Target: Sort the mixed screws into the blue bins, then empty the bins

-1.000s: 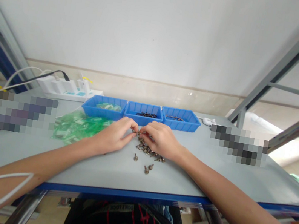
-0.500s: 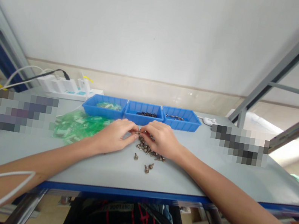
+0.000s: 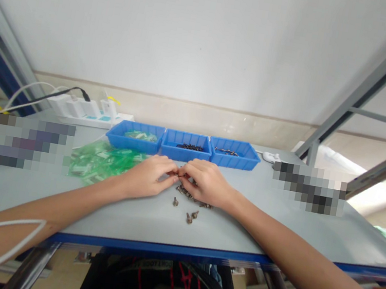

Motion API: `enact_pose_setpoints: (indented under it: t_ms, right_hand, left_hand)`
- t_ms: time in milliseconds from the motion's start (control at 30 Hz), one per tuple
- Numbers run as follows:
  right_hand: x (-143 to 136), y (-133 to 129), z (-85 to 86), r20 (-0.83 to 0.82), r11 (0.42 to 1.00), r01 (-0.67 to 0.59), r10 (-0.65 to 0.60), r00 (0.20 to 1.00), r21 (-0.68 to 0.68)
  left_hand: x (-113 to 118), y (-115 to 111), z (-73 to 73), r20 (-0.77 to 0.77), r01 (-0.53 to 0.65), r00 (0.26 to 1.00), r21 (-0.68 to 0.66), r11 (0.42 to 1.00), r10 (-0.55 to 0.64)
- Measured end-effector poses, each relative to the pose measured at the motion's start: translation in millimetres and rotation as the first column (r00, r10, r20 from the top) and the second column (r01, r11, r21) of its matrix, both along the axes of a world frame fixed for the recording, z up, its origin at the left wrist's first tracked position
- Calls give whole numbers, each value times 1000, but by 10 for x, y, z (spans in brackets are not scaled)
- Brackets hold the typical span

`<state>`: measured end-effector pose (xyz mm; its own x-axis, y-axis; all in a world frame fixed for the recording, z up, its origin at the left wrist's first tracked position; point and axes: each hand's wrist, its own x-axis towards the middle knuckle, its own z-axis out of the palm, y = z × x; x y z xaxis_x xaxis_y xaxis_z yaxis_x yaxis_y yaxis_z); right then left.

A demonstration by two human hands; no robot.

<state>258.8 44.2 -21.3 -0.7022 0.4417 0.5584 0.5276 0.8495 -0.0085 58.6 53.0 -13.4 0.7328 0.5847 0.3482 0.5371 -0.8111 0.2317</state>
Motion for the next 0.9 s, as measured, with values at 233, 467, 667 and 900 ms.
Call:
enact_pose_setpoints:
  t_ms: [233, 467, 667, 900]
  right_hand:
    - [47, -2, 80, -130, 991, 78, -63, 990, 110]
    - [109, -7, 156, -140, 989, 49, -30, 990, 137]
    - [47, -7, 65, -29, 999, 41, -41, 999, 9]
    - [11, 2, -1, -38, 995, 79, -81, 996, -66]
  left_hand:
    - [-12, -8, 35, 31, -6, 999, -7, 1000, 6]
    - [-8, -4, -6, 105, -21, 994, 5, 1000, 21]
    - [-19, 7, -30, 120, -49, 992, 14, 999, 47]
    - [-8, 23, -50, 141, -46, 989, 29, 998, 42]
